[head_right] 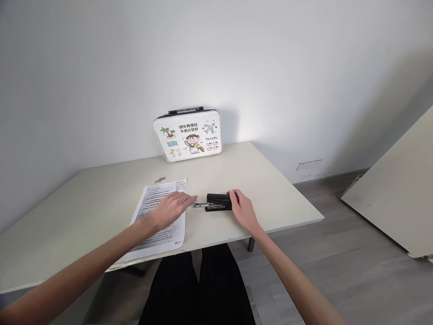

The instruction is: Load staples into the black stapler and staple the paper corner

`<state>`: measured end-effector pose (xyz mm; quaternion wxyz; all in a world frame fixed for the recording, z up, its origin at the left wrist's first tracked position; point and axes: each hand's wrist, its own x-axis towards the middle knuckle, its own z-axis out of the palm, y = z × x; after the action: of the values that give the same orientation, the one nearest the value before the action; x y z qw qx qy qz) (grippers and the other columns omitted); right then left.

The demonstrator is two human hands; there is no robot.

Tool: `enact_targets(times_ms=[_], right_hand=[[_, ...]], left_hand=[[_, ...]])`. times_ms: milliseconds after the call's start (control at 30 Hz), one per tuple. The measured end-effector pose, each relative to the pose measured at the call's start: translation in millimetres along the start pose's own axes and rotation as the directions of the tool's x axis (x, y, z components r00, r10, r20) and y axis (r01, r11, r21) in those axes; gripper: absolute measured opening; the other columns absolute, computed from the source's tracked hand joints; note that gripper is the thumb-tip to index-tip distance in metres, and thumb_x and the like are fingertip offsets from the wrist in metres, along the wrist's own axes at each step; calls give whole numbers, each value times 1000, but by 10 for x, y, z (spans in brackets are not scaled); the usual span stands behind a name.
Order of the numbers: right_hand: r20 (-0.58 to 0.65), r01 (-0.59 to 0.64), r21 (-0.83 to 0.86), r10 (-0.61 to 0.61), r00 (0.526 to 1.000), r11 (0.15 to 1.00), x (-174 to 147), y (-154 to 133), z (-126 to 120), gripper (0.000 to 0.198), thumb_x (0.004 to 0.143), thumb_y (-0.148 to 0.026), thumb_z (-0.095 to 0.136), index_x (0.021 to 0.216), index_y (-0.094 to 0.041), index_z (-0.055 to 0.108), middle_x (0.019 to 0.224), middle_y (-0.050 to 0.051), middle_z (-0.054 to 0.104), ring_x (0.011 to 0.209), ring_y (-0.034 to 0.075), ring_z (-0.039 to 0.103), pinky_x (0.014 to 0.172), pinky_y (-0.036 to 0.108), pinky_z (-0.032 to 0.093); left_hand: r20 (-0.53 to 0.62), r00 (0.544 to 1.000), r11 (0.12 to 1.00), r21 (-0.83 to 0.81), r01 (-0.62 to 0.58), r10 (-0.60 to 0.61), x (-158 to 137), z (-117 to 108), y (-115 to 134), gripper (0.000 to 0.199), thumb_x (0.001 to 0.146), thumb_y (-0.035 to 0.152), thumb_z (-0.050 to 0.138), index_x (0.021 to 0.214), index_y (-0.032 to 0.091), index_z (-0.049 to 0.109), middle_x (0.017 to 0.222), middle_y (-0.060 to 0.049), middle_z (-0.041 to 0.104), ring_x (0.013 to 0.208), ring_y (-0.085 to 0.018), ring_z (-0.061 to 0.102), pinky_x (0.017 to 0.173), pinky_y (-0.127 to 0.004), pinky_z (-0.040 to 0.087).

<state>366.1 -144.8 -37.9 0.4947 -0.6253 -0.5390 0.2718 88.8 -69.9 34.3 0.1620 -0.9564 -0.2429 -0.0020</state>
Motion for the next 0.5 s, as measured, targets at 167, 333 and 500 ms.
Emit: enact_targets(times_ms=[167, 333, 500], right_hand=[[2, 0, 9, 0, 1000, 1000, 1, 7, -3, 49, 105, -62, 36, 108, -27, 70, 97, 7, 75, 88, 28, 66, 73, 36, 47], [3, -6, 10, 6, 1000, 1000, 2, 1, -10, 49, 104, -63, 36, 106, -27, 69, 93, 6, 74, 83, 26, 65, 72, 36, 46], [6, -2, 11, 2, 1000, 1000, 2, -3, -9, 49, 104, -62, 36, 106, -27, 69, 94, 6, 74, 84, 26, 65, 74, 36, 47]], left_hand=[[50, 998, 994, -107, 32, -27, 73, 16, 7, 27, 99, 10, 57, 121, 24, 62, 101, -8, 76, 94, -24, 73, 86, -36, 50], [75, 995, 978, -197, 73, -60, 151, 26, 0, 12, 100, 23, 58, 106, 22, 69, 82, -7, 73, 78, -24, 71, 75, -35, 48], [162, 985, 980, -182, 85, -56, 235, -54, -4, 22, 102, 18, 51, 92, 21, 70, 75, -6, 70, 69, -22, 67, 68, -32, 42]])
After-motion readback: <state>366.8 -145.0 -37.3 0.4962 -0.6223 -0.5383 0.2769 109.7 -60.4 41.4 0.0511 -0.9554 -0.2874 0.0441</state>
